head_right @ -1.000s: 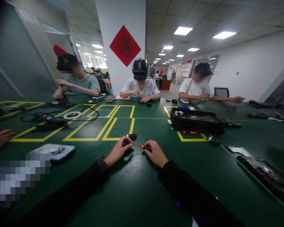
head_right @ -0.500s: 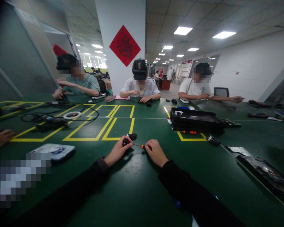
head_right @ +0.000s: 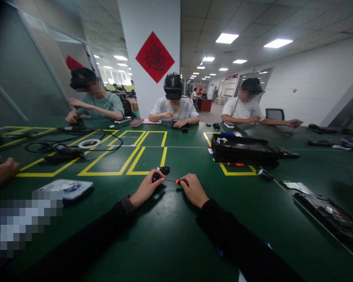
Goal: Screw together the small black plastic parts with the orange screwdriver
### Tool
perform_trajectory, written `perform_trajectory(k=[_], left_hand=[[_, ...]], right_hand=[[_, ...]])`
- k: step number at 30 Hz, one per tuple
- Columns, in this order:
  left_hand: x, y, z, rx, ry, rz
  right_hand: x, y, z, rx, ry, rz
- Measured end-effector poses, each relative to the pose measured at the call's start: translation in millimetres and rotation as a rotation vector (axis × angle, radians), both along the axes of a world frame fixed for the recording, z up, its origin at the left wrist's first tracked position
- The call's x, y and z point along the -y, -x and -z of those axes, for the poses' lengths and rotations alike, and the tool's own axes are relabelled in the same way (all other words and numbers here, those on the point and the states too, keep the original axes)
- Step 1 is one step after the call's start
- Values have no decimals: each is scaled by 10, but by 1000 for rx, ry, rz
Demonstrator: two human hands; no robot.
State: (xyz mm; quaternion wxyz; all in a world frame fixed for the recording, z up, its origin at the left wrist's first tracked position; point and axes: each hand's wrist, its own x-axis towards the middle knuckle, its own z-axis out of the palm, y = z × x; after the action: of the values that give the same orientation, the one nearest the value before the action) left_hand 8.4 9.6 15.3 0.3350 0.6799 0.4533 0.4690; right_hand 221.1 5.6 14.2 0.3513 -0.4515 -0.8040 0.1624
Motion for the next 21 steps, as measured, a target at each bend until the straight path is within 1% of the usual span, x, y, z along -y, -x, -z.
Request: perform_trajectory(k=[4,9,14,21], left_hand=[[7,-1,-12,-2,13,-2],[12,-5,-18,3,30,-18],[7,-7,-8,2,7,-7],[16,-20,-23,-4,18,-8]], right_hand=[[-21,-2,13,29,-25,-17],[4,-9,2,-8,-30,-25],[37,-13,-26,-30,-20,-32],[-5,4,0,11,-13,-1]])
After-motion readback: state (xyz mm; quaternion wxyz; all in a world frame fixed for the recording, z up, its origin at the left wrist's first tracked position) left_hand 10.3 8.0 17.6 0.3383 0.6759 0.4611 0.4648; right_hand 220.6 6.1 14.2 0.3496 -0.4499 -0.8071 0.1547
